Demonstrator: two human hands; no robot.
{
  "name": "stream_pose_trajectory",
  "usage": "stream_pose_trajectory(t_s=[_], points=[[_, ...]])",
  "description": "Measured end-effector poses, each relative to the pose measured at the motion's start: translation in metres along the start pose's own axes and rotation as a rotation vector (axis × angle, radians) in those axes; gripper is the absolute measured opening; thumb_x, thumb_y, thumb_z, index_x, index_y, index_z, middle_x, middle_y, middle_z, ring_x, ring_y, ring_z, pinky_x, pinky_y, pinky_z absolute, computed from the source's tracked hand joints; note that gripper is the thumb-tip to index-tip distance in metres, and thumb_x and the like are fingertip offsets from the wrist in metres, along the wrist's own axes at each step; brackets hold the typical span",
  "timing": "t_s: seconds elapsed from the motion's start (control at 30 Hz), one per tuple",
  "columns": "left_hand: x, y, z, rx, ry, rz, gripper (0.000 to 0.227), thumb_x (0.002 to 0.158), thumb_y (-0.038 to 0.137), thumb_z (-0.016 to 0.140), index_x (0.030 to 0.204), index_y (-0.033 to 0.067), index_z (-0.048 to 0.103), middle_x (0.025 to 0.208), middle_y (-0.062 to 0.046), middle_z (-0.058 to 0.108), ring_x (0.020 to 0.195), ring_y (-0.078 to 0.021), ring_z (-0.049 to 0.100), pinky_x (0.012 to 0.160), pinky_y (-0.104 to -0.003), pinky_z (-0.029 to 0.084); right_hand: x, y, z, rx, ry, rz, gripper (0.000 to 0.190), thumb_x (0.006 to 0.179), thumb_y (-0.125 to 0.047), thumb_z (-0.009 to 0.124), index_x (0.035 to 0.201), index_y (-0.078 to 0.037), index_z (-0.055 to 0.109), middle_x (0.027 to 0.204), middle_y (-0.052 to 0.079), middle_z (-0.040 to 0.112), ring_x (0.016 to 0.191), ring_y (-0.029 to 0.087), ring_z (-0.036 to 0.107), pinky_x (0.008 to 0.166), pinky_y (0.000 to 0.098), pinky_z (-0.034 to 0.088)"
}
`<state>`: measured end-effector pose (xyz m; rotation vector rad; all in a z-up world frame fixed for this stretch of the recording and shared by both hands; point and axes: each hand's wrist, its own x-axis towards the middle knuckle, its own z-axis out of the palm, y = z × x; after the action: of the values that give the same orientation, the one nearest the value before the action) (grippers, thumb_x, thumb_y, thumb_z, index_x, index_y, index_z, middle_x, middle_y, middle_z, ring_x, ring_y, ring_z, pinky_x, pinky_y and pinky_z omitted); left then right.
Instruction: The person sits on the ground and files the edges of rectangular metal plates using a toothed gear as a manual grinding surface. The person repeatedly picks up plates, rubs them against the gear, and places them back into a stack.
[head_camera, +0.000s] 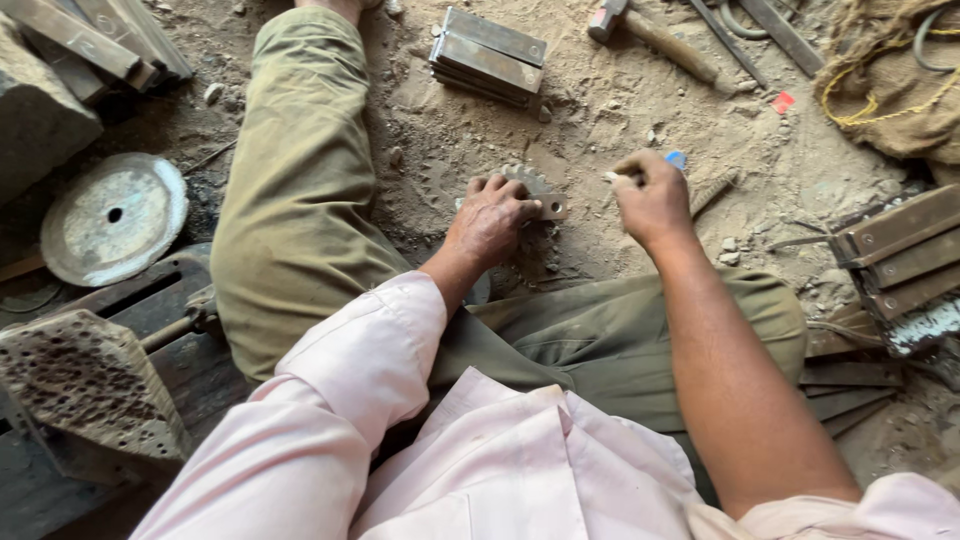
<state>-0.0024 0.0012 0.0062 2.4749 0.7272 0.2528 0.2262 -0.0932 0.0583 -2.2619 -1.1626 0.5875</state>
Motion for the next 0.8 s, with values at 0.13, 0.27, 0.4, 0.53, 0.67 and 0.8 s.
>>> stream_pose_trajectory(t_s=[0.13,0.27,0.4,0.53,0.67,0.8], points=[[0.004,-0.001,-0.002,-0.036,-0.023,0.011,0.035,0.083,0.007,0.067,0.112,0.0231,0.078,0.115,-0.002,0.069,0.12,-0.0244,0.055,0.108,-0.046,0.033,-0.004,0.024,-0.007,0.285,0.034,0.396,0.019,0.097,-0.01,0.06,0.112,-0.012,0.071,0.101,0.002,0.068,0.076,0.012,0.059,0.064,0.0259,0.052],[0.011,-0.002,-0.016,-0.247,0.052,-0.154,0.022,0.091,0.009,0.07,0.103,0.0242,0.08,0.115,0.002,0.072,0.111,-0.0227,0.056,0.101,-0.042,0.043,-0.001,0.021,0.004,0.168,0.051,0.25,0.026,0.094,-0.012,0.068,0.12,-0.012,0.071,0.108,0.005,0.07,0.085,0.011,0.063,0.075,0.0242,0.056],[0.018,-0.017,-0.066,-0.831,0.338,-0.292,0.011,0.093,0.008,0.075,0.1,0.0151,0.077,0.109,-0.005,0.074,0.1,-0.0131,0.071,0.09,-0.029,0.06,-0.002,-0.006,0.023,-0.192,-0.091,-0.096,0.051,0.079,-0.026,0.086,0.125,-0.015,0.069,0.121,0.009,0.065,0.106,0.021,0.061,0.093,0.0371,0.056],[-0.016,-0.037,-0.129,-0.942,0.519,-0.274,0.023,0.094,0.003,0.078,0.116,0.0074,0.073,0.106,-0.004,0.07,0.09,-0.0108,0.067,0.077,-0.024,0.06,0.001,-0.044,0.054,-0.421,-0.336,-0.419,0.061,0.075,-0.039,0.088,0.129,-0.018,0.069,0.122,0.011,0.063,0.113,0.029,0.061,0.1,0.0431,0.052],[-0.051,-0.047,-0.151,-1.052,0.625,-0.384,0.027,0.095,-0.001,0.073,0.122,0.0003,0.07,0.099,-0.003,0.073,0.085,-0.0072,0.068,0.077,-0.019,0.059,0.007,-0.056,0.075,-0.485,-0.475,-0.512,0.052,0.074,-0.036,0.088,0.121,-0.019,0.072,0.115,0.005,0.066,0.112,0.026,0.062,0.1,0.0413,0.054],[-0.049,-0.064,-0.144,-1.183,0.686,-0.63,0.032,0.09,-0.002,0.076,0.121,-0.0021,0.071,0.09,-0.002,0.07,0.069,-0.0069,0.059,0.058,-0.02,0.048,0.017,-0.044,0.081,-0.372,-0.502,-0.569,0.047,0.073,-0.026,0.088,0.117,-0.019,0.075,0.115,0.002,0.067,0.108,0.024,0.064,0.097,0.0381,0.055]])
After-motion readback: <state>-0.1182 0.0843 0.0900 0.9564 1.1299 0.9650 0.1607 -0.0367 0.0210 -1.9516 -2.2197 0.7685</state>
